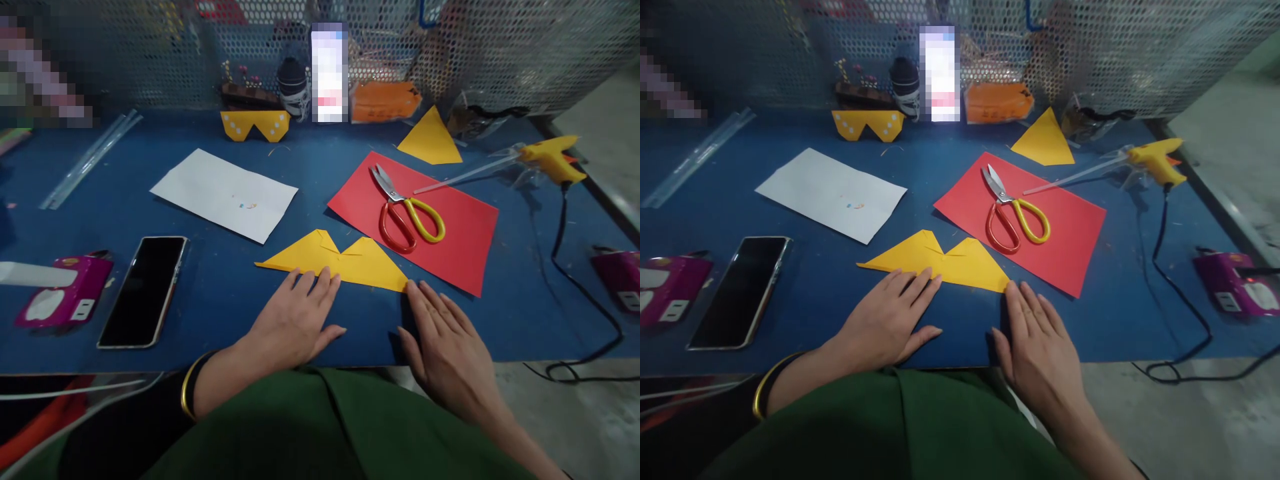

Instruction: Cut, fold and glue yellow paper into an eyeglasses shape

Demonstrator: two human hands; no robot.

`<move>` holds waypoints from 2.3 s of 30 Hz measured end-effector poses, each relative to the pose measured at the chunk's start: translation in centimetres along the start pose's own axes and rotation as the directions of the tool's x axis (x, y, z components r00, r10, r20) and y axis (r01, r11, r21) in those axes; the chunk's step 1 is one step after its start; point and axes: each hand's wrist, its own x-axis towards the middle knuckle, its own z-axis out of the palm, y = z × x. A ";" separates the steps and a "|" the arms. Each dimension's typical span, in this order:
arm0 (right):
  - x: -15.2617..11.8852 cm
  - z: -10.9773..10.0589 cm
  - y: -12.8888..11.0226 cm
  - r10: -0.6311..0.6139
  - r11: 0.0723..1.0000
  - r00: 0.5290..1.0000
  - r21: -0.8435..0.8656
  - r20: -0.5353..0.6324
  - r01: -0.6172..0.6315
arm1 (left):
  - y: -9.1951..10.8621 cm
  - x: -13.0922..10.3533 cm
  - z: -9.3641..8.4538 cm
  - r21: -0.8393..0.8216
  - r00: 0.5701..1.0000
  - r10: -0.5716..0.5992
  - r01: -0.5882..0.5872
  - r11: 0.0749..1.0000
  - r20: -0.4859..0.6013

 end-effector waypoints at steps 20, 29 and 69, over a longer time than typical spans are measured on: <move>4.1 1.5 -4.8 -0.222 0.958 0.974 0.174 -0.043 0.227 | -0.7 -1.8 0.8 -0.078 0.972 -0.122 0.108 0.991 -0.202; 4.1 1.5 -4.8 -0.205 0.960 0.977 0.181 -0.052 0.211 | -4.3 -4.9 0.6 -0.102 0.947 -0.292 0.280 0.955 -0.133; 3.8 -0.7 0.4 -0.263 0.964 0.943 -0.083 -0.202 0.251 | -3.1 0.9 1.8 -0.178 0.940 0.108 -0.173 0.969 -0.325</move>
